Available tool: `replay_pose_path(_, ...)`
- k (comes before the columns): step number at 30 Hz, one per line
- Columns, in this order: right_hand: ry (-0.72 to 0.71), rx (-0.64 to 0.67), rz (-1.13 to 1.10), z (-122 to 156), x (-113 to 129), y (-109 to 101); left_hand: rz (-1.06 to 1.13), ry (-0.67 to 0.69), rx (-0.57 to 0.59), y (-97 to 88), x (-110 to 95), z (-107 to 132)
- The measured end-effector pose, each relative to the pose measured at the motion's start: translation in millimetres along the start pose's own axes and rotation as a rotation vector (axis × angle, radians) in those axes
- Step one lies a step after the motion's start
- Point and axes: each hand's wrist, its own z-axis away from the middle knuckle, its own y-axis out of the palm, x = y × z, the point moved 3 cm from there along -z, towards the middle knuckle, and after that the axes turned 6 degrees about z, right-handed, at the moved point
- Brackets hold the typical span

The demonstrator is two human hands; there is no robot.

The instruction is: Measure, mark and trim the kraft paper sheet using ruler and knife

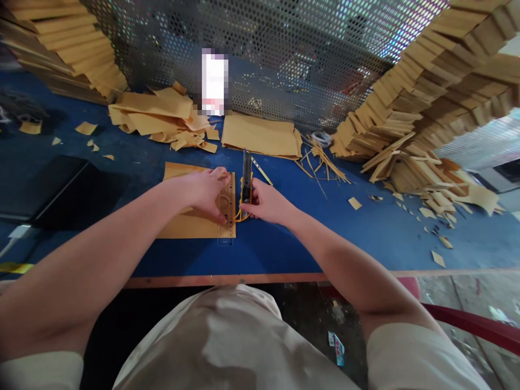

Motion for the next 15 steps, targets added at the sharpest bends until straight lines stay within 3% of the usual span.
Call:
replay_pose_path(11,-0.016,0.112,0.028,43,5,25,0.027,-0.02,0.051,-3.9,-3,1)
replay_pose_path(15,-0.013,-0.04,0.021,45,-3,12,0.02,-0.042,0.066,-3.6,1,2)
